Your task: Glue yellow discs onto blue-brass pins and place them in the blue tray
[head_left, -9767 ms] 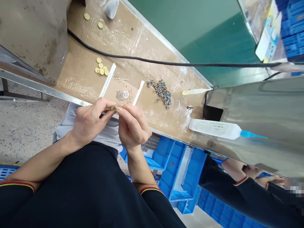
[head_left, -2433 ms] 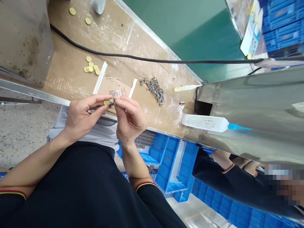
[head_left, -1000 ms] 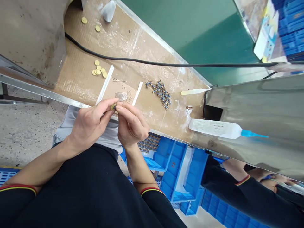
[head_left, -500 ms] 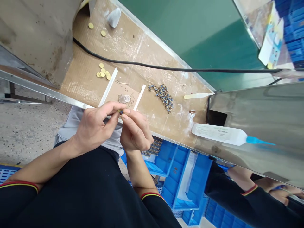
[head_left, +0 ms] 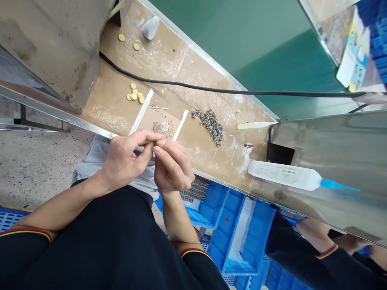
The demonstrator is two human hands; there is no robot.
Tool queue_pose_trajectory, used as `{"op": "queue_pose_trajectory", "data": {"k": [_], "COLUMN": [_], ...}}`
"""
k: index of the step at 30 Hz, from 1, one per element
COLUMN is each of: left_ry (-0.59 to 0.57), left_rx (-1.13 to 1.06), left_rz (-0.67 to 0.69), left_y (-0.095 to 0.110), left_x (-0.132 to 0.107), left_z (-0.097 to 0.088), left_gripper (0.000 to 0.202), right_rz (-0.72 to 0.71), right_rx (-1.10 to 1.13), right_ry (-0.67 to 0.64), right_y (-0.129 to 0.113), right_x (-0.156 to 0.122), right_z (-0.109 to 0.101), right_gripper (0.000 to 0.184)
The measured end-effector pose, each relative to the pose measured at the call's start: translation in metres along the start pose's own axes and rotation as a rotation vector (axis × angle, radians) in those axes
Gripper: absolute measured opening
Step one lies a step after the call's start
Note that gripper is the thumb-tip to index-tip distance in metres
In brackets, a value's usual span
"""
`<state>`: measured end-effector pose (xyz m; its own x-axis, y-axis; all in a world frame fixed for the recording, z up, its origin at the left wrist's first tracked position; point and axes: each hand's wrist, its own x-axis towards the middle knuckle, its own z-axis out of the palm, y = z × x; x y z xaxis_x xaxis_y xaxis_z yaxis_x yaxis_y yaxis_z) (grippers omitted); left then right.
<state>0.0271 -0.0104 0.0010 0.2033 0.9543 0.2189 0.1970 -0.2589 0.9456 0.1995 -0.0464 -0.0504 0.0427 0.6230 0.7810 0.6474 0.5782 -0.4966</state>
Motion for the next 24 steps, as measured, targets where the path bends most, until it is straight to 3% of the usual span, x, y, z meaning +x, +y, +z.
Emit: {"op": "queue_pose_trajectory", "data": {"k": [4, 7, 17, 24], "left_ry": [-0.008, -0.008, 0.009, -0.018], "left_rx": [0.075, 0.139, 0.295, 0.223], "left_rz": [0.092, 0.182, 0.285, 0.28], "left_y": [-0.003, -0.004, -0.003, -0.004], "left_x": [-0.002, -0.003, -0.008, -0.008], "left_z": [-0.001, 0.0, 0.005, 0.011], "left_gripper": [0.039, 0.046, 0.052, 0.057], "right_rz": [0.304, 0.494, 0.472, 0.498], "right_rx": [0.155, 0.289, 0.324, 0.356], "right_ry": [0.044, 0.005, -0.027, -0.025], "right_y": [-0.009, -0.011, -0.008, -0.01], "right_x": [0.012, 0.016, 0.018, 0.014], "right_z": [-0.003, -0.006, -0.009, -0.013], "right_gripper": [0.037, 0.03, 0.024, 0.027]}}
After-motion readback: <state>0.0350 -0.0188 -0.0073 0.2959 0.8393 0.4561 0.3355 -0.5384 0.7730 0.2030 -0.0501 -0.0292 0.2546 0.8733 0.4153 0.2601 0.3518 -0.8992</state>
